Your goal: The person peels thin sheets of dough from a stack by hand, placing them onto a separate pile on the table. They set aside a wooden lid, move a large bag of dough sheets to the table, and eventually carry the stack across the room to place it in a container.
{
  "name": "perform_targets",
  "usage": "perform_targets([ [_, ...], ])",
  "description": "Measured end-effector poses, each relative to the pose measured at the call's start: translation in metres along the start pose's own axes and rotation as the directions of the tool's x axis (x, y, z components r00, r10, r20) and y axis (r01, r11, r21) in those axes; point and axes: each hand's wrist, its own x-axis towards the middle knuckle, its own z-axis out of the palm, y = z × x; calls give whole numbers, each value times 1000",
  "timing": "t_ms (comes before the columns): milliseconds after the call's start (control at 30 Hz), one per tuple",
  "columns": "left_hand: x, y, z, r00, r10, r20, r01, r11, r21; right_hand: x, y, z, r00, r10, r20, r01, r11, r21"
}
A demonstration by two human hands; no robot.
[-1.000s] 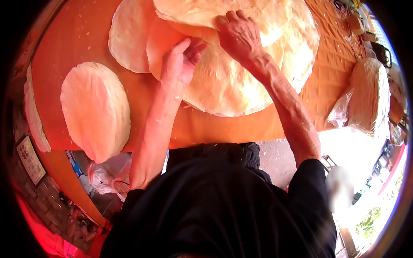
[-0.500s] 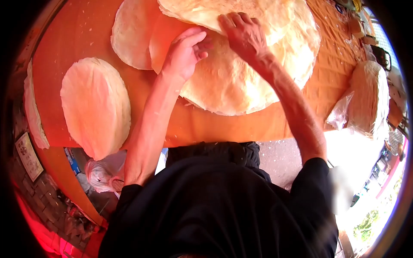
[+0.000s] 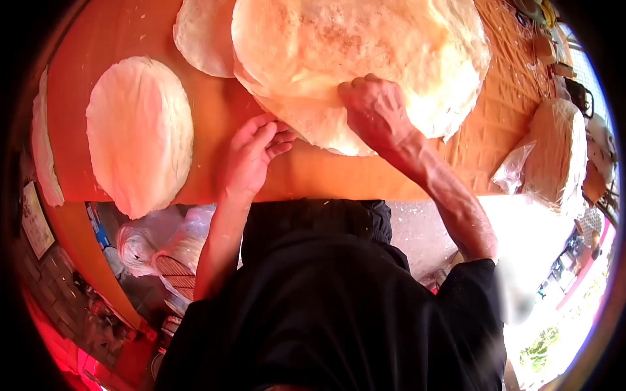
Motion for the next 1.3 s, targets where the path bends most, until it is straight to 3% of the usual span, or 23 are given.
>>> perform_targets([
  [67, 5, -3, 7, 996, -29, 80, 29, 1000, 1, -6, -6, -3, 997, 28, -66, -30, 999, -22],
  [100, 7, -5, 7, 992, -32, 122, 22, 996, 85, -7, -10, -14, 995, 55, -86, -55, 998, 4],
  [167, 9, -21, 9, 986, -63, 156, 61, 998, 18, -19, -11, -14, 983, 35, -181, -28, 999, 38],
  [367, 10, -24, 27, 960, -29, 280, 108, 956, -272, -27, -19, -9, 998, 59, 3, -59, 998, 9],
  [500, 13, -25, 32, 960, 13, 280, 106, 909, -404, -42, -42, -13, 998, 40, -45, -34, 990, 138],
  [600, 13, -24, 35, 951, 51, 306, 91, 898, -431, -48, -43, -1, 986, 25, -163, -27, 1000, -11],
  [667, 14, -21, 35, 932, 80, 354, 66, 921, -384, -46, -22, 23, 975, 17, -221, -42, 993, -112],
  [733, 8, -10, 39, 929, 90, 359, 20, 956, -292, -34, -19, 23, 970, 43, -238, -68, 993, -99],
  [800, 7, -14, 30, 940, 81, 331, 1, 971, -241, -24, -2, 8, 992, 82, -100, -88, 995, -53],
  [833, 8, -17, 24, 944, 80, 321, -9, 976, -216, -13, 9, -9, 990, 25, -137, -46, 987, -156],
  [867, 6, -17, 19, 948, 78, 308, -19, 981, -191, 4, 0, -54, 978, 205, -26, -207, 963, -172],
  [933, -11, -9, 19, 958, 79, 274, -48, 992, -119, 24, -8, -119, 957, 197, -215, -235, 958, -166],
  [1067, -24, -3, 25, 971, 119, 206, -112, 993, -49, 24, -44, -143, 908, -233, -348, 96, 925, -368],
  [1167, -21, -4, 23, 976, 144, 166, -145, 989, -6, 13, -41, -74, 989, -35, -145, 27, 998, -54],
  [1200, -18, -5, 18, 981, 114, 159, -115, 993, -2, 12, -30, -55, 999, 26, -36, -27, 998, -50],
  [1267, -17, -8, 7, 985, 83, 155, -77, 996, -42, 15, -18, -44, 999, 52, 14, -52, 999, 13],
  [1300, -13, -10, 3, 982, 90, 165, -76, 993, -88, 18, -16, -52, 998, 33, -52, -31, 999, 32],
])
